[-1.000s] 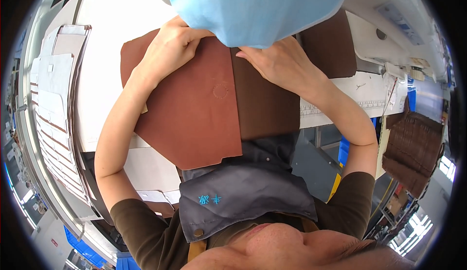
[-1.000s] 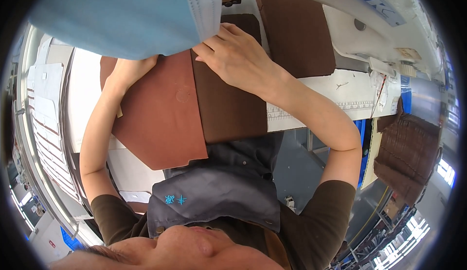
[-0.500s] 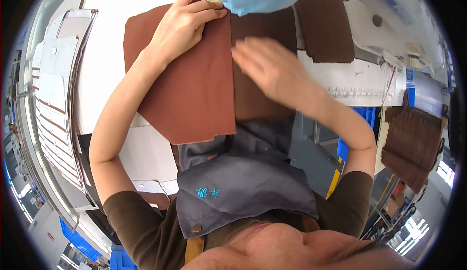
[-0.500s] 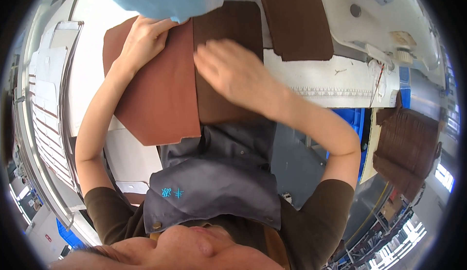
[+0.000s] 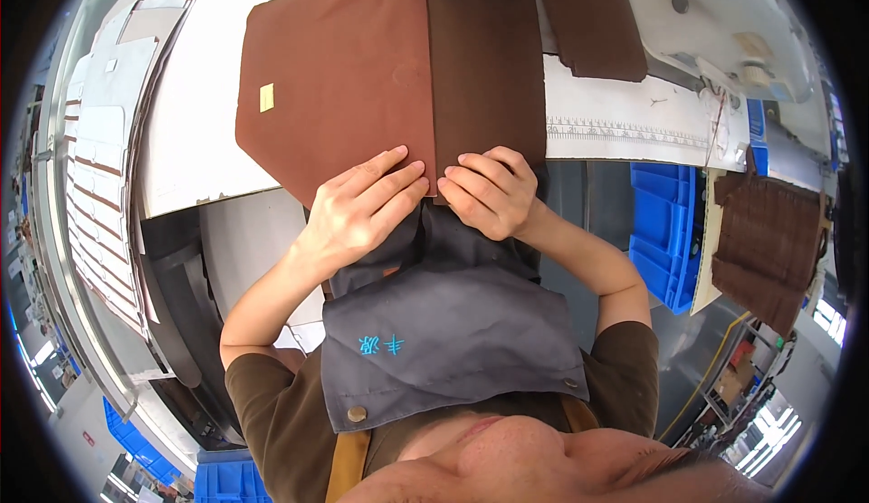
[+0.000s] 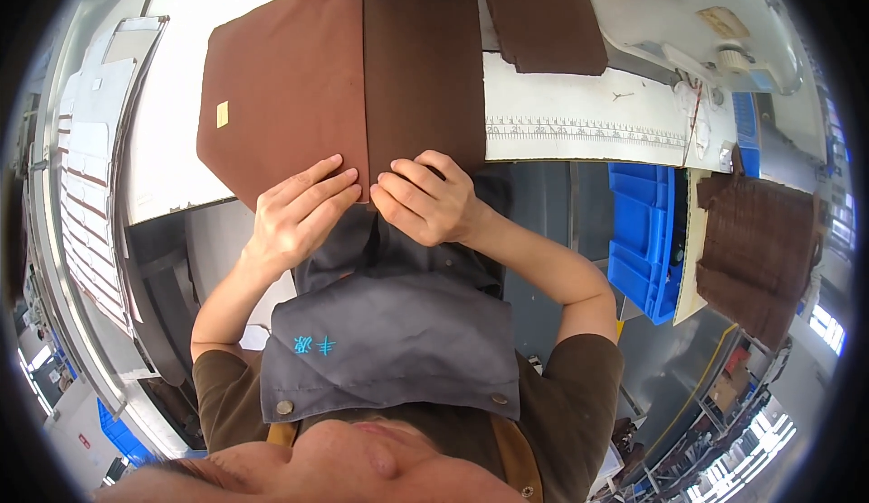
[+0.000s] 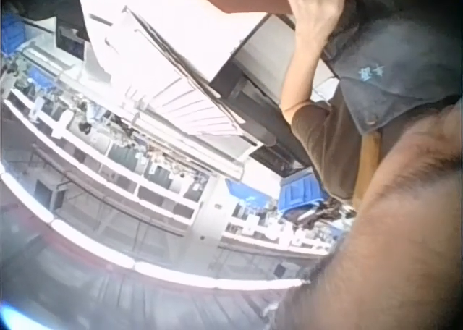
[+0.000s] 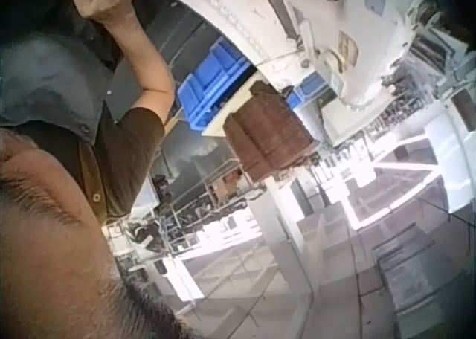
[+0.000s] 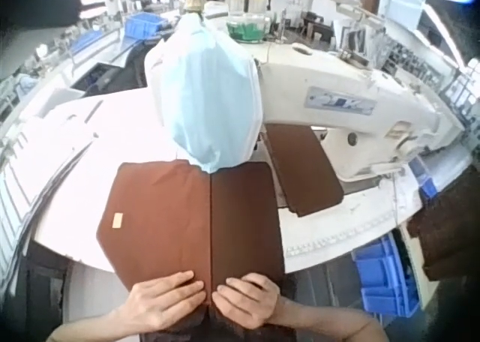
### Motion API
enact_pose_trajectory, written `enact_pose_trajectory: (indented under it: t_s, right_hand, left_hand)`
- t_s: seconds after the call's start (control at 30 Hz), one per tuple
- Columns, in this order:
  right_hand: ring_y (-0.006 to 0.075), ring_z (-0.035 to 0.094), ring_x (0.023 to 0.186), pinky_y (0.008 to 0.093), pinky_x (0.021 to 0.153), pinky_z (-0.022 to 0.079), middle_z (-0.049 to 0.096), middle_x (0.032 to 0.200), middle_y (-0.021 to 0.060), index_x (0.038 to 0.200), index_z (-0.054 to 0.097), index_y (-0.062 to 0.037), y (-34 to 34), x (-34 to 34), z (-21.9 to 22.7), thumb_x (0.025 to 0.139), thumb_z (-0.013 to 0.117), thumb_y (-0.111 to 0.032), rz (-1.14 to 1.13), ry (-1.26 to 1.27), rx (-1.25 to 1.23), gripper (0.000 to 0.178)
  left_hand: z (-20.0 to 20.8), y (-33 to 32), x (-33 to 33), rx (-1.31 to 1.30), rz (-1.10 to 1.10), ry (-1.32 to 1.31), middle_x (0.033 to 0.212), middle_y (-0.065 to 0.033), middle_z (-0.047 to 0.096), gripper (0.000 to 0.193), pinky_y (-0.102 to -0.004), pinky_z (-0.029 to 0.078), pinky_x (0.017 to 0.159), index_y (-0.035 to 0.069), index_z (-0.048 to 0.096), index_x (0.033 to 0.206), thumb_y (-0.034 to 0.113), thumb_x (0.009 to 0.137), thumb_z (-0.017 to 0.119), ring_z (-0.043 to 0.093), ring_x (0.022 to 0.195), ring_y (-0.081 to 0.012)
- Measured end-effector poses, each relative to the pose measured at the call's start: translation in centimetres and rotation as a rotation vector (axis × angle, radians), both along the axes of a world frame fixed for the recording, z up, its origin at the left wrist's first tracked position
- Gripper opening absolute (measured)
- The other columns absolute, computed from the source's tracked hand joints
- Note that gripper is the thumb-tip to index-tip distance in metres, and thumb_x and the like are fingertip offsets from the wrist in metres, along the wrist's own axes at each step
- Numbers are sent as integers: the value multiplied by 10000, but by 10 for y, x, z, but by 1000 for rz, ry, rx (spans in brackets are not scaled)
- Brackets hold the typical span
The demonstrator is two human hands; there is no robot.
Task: Sewing together leather pieces using an industrial sewing machine to create wallets.
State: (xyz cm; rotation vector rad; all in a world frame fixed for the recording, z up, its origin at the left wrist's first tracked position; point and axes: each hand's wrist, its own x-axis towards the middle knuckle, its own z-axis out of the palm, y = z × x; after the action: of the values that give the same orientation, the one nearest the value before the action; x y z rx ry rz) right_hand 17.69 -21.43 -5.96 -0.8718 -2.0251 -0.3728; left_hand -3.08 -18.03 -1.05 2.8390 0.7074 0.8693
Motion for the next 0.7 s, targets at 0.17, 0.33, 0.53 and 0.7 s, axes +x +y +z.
enact_pose_trajectory:
  t_s: [0.17,0.33,0.53,0.7]
  right_hand:
    - [144,604,747,275,649,462,622,815,10,779,647,-82,-2,0,6,695,684,-66,90,15,43,93]
    - [142,605,744,268,642,469,623,806,14,759,648,-78,-1,2,8,688,690,-58,99,26,42,84]
    - [147,606,747,275,652,475,623,807,13,773,648,-78,1,5,8,697,680,-64,116,33,33,84]
    - [155,604,768,287,689,470,624,823,8,786,646,-85,6,7,16,708,677,-75,92,15,-31,85]
  left_hand:
    - [-1,0,-2,-55,1,-54,939,-50,678,183,-325,575,734,69,669,842,76,660,654,654,956,-242]
    - [0,1,2,29,-8,-45,917,-44,676,174,-339,578,737,69,666,831,85,658,665,660,918,-238]
    - [-4,2,9,183,-6,-58,873,-58,684,165,-348,570,734,50,666,812,86,659,719,671,876,-243]
    - [-3,5,9,122,-22,-68,863,-60,685,155,-356,562,757,49,664,797,85,663,735,671,867,-240]
